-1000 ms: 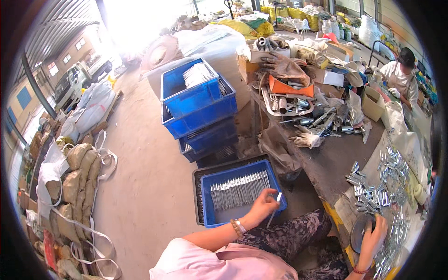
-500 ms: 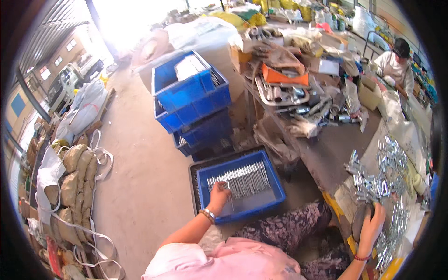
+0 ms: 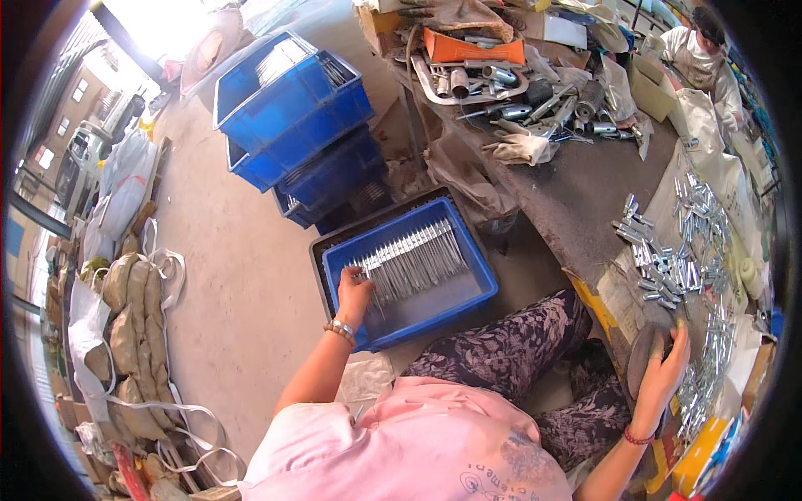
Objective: Processing small metal components using a manual press tool and sorting them into a bin.
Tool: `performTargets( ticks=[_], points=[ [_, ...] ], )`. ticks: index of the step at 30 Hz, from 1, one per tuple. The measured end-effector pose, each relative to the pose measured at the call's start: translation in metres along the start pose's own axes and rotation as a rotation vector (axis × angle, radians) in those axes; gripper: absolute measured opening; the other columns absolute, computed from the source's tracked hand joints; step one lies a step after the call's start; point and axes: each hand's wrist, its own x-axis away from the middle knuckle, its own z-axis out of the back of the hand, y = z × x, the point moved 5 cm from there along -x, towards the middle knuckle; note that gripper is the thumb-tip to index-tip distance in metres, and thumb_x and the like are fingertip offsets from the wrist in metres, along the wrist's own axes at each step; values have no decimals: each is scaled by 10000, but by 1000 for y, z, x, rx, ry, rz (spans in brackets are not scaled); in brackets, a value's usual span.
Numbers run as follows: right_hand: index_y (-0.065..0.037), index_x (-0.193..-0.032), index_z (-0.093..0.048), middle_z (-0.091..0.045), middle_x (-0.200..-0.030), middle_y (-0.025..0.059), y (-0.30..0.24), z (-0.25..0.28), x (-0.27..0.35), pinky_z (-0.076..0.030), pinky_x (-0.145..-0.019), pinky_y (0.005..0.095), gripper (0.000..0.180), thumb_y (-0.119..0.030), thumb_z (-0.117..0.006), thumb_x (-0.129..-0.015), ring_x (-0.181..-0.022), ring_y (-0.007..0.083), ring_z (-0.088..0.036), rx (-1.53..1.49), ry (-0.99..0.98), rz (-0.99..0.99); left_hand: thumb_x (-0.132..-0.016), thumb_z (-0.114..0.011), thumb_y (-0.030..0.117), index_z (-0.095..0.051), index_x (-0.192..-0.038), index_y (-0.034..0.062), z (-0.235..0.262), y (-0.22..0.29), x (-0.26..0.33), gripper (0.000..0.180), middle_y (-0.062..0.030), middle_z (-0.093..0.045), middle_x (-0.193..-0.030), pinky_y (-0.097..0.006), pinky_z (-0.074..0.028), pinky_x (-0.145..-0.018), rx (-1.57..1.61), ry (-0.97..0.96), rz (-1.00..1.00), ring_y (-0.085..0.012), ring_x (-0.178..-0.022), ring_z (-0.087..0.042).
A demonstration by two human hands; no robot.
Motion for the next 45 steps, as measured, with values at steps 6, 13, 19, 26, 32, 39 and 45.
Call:
performTargets(
  ticks=[6,13,19,26,32,39,45],
  points=[
    [29,-1533,-556,-687,-1382,231,-3,1,6,-486,-1132,500,454,-138,-653,-1121,-1315,411,-638,9,-20,-17,-932,-789,103,-593,-1404,43,-12,6,-43,514,-152,-772,-1020,-418,-609,-818,-204,15,-2,-282,-908,-769],
    [22,-1506,-576,-677,-1368,225,-2,10,5,-496,-1113,506,451,-82,-680,-1079,-1289,415,-637,17,20,20,-918,-804,155,-692,-1313,45,-31,31,-69,425,-248,-797,-1181,-464,-614,-922,-422,58,-129,-404,-1074,-783],
    [16,-1412,-619,-649,-1293,259,-31,17,9,-508,-1065,552,469,-59,-768,-974,-1239,478,-613,-28,21,-6,-916,-856,193,-720,-1224,53,-23,3,-66,364,-213,-817,-1141,-484,-603,-951,-490,74,-158,-405,-1096,-785],
    [23,-1358,-632,-658,-1235,229,-42,29,13,-531,-1031,546,468,-41,-800,-926,-1204,461,-617,-52,60,-28,-900,-875,153,-717,-1242,26,-19,12,-71,397,-206,-812,-1134,-464,-611,-937,-566,65,-253,-370,-1047,-788],
    [0,-1327,-664,-663,-1172,215,-52,30,9,-548,-996,534,448,-60,-818,-911,-1158,453,-627,-49,72,-23,-957,-814,178,-718,-1293,18,-1,20,-77,384,-246,-799,-1158,-481,-596,-969,-616,92,-500,-408,-1061,-774],
    [-25,-1279,-699,-676,-1134,162,-45,28,6,-564,-983,499,398,-109,-828,-912,-1156,409,-652,-52,117,-38,-1076,-710,107,-733,-1188,-6,-78,214,22,161,-95,-750,-1016,-339,-553,-776,-210,-59,-752,-187,-832,-665],
    [-79,-1261,-738,-722,-1182,114,-43,34,13,-495,-1137,555,373,-133,-826,-903,-1248,373,-655,-16,134,9,-929,-817,-62,-792,-1083,22,-197,372,214,177,-73,-713,-933,-284,-533,-705,-73,-537,-1301,-161,-776,-662]
  ],
)
